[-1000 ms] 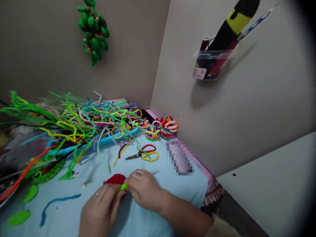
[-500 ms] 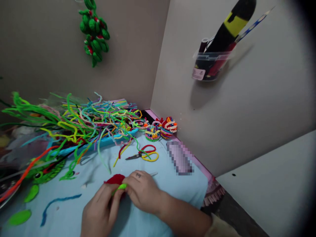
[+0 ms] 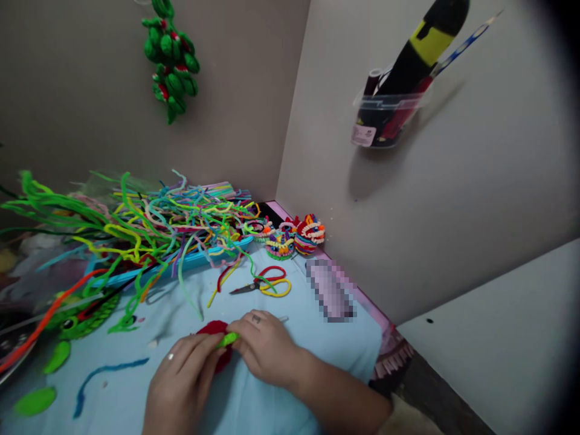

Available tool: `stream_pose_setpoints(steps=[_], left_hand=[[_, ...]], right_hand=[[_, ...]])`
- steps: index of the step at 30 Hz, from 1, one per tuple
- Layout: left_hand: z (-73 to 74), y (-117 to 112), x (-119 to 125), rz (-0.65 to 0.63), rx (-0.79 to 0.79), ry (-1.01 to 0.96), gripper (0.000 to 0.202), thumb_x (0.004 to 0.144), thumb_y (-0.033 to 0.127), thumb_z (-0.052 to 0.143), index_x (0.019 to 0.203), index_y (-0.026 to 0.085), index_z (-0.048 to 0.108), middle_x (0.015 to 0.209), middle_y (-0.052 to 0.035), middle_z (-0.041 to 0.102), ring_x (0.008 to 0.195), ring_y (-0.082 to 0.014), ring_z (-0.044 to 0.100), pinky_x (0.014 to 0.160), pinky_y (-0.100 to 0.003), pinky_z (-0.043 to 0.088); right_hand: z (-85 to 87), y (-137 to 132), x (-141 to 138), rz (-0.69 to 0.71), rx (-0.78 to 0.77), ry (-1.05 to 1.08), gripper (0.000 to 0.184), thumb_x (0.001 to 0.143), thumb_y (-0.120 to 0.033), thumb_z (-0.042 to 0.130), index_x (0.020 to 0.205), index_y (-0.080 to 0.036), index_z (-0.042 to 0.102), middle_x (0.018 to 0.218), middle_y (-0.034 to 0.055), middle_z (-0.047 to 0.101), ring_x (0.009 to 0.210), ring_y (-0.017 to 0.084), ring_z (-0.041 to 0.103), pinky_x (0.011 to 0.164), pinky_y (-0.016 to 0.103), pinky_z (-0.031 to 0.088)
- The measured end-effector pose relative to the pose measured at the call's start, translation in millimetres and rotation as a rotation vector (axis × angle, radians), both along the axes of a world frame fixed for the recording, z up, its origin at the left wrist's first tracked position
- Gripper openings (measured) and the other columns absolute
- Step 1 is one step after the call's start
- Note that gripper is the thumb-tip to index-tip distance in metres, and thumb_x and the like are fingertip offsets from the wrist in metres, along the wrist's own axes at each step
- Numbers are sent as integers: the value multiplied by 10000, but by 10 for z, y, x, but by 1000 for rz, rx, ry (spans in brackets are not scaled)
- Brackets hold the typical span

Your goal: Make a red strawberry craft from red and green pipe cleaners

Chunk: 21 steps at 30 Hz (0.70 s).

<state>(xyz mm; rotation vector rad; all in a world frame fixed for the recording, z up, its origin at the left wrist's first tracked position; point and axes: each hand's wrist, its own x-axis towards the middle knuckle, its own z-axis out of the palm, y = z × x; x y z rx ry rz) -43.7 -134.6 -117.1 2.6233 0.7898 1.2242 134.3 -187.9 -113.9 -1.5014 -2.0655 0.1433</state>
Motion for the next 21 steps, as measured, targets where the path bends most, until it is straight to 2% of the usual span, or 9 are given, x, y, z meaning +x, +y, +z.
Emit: stream_pose_setpoints(steps=[2,7,13,17,21], left_hand=[[23,-1,-2,13,4,3,160,880,288,520,941,195,635,837,-48,677,754,-154,623,712,-251,492],[80,-19,10,29,-16,15,173,869,320,526,846,200,648,751,-27,668,675,-139,612,660,-231,478],[64,-49,45,29,-269,25,264,891,359,464,773,207,644,686,-4,648,612,-119,611,558,-186,474],[58,-36,57,24,-353,30,290,888,385,458,750,210,644,676,0,648,615,-125,616,559,-189,484],[44,-25,56,50,-326,32,288,888,399,455,790,208,647,704,-13,658,633,-136,623,568,-199,494]], right_hand=[[-10,-1,3,9,14,-8,216,886,-213,447,1080,-184,537,878,56,638,824,187,543,728,304,415],[-44,-2,18,1,74,-23,145,872,-179,458,963,-199,570,792,27,640,767,173,539,694,298,383],[-54,-5,15,-13,127,-78,127,860,-169,479,925,-201,583,733,22,631,719,169,527,666,301,359],[-61,2,-8,-52,93,-87,93,863,-197,498,900,-201,584,731,26,625,730,175,529,667,302,363],[-51,13,-26,-66,42,-65,136,885,-241,499,989,-193,572,793,36,641,773,182,548,687,303,387]])
